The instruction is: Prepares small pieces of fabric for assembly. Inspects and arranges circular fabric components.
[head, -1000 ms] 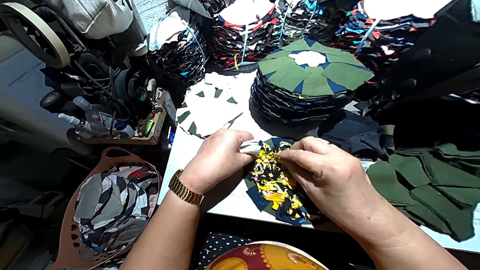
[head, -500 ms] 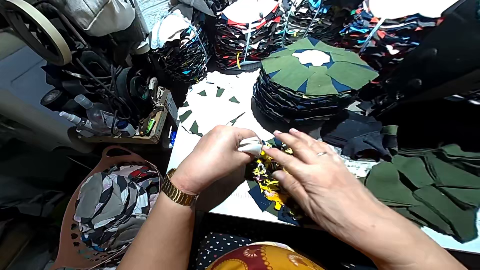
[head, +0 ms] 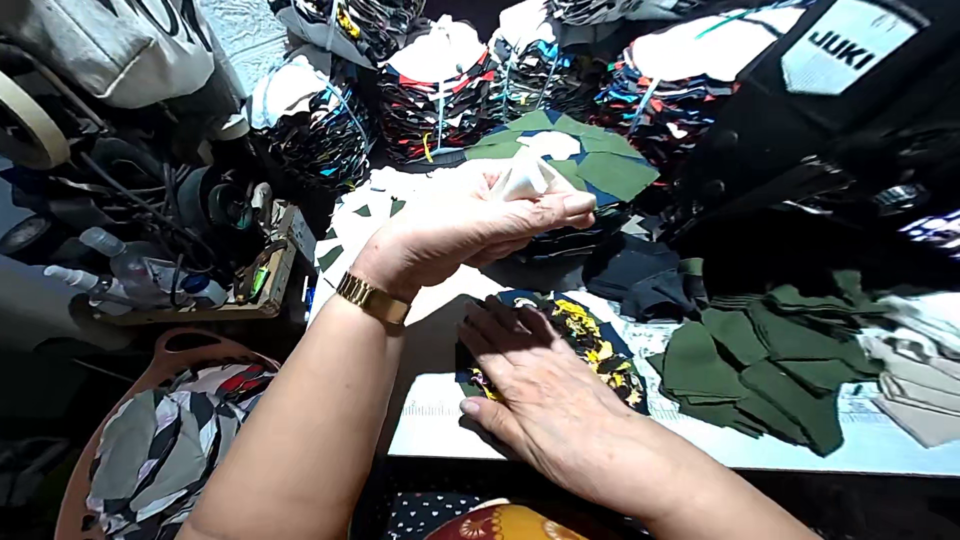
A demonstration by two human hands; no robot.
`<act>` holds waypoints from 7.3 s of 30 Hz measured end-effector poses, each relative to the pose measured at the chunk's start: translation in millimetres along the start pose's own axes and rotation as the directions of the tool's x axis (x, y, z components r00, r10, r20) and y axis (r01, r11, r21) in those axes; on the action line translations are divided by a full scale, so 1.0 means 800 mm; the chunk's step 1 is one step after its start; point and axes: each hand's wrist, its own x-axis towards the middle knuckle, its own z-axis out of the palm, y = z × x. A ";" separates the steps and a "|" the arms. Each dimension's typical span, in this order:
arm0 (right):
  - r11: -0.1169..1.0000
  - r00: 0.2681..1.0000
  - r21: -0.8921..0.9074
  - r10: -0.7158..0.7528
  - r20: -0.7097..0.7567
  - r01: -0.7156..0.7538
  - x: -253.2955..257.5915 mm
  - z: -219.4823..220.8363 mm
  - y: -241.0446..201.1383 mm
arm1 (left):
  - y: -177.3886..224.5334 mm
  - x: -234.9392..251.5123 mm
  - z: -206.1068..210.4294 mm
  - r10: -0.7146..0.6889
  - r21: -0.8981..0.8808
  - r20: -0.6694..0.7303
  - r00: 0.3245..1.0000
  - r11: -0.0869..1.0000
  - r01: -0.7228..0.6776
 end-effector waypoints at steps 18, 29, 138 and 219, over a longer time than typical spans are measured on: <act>0.986 0.915 0.129 0.149 -0.376 -0.108 -0.002 -0.059 0.053 | -0.046 -0.022 -0.055 0.022 -0.165 0.169 0.985 0.986 0.006; 0.994 0.933 0.037 0.109 -0.343 -0.102 0.010 -0.033 0.061 | -0.061 -0.016 -0.054 0.052 -0.220 0.218 0.974 0.975 -0.003; 0.788 0.744 0.610 0.456 -0.489 -0.082 -0.043 -0.100 0.040 | -0.057 -0.003 0.061 -0.500 -0.500 0.200 0.843 0.688 0.527; 0.589 0.683 0.805 0.618 -0.388 -0.076 -0.093 -0.075 0.023 | -0.072 -0.007 0.065 -0.173 0.011 0.223 0.959 0.985 0.175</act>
